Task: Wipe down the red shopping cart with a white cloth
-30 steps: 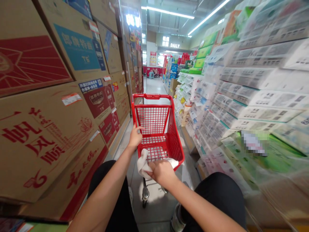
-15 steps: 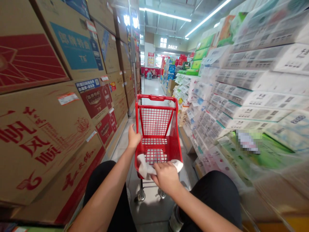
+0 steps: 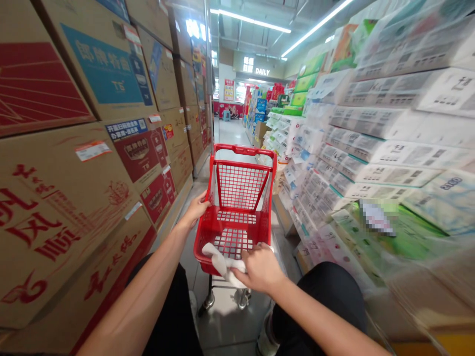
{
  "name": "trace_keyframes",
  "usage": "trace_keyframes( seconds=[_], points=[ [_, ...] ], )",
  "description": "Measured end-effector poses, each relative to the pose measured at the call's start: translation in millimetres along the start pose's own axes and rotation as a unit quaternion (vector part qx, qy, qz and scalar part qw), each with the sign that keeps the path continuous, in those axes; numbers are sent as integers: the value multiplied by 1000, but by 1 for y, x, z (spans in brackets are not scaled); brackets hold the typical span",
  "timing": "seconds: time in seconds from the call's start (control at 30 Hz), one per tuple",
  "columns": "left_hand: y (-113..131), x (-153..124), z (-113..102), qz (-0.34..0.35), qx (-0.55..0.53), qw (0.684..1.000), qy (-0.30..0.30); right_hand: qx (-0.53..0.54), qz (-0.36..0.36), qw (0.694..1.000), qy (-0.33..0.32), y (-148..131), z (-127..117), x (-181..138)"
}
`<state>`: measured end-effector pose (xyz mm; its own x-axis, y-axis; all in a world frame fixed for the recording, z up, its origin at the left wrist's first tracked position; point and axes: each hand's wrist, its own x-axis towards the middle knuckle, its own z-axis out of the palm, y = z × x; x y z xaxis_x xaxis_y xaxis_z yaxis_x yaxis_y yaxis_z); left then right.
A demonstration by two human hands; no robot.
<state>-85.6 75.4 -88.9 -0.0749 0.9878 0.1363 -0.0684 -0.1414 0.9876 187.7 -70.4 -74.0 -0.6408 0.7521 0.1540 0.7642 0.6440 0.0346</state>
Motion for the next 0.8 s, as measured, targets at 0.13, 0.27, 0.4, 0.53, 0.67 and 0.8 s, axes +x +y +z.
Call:
trace_keyframes(
  seconds=[0.13,0.27,0.4,0.53,0.67,0.8],
  points=[
    [-1,5,-2,1,-3,1000,-23,1,-178,984,0,45,-6,1],
    [4,7,-2,-13,1,999,-41,32,-248,968,24,81,-8,12],
    [9,5,2,-2,8,999,-50,73,-220,971,49,107,-10,28],
    [11,0,10,0,25,998,-56,53,-163,983,64,140,-15,50],
    [11,-3,18,8,35,998,-57,25,-119,991,61,164,-21,67],
    [11,4,15,32,66,997,-39,21,-114,988,102,150,-22,55]
  ],
)
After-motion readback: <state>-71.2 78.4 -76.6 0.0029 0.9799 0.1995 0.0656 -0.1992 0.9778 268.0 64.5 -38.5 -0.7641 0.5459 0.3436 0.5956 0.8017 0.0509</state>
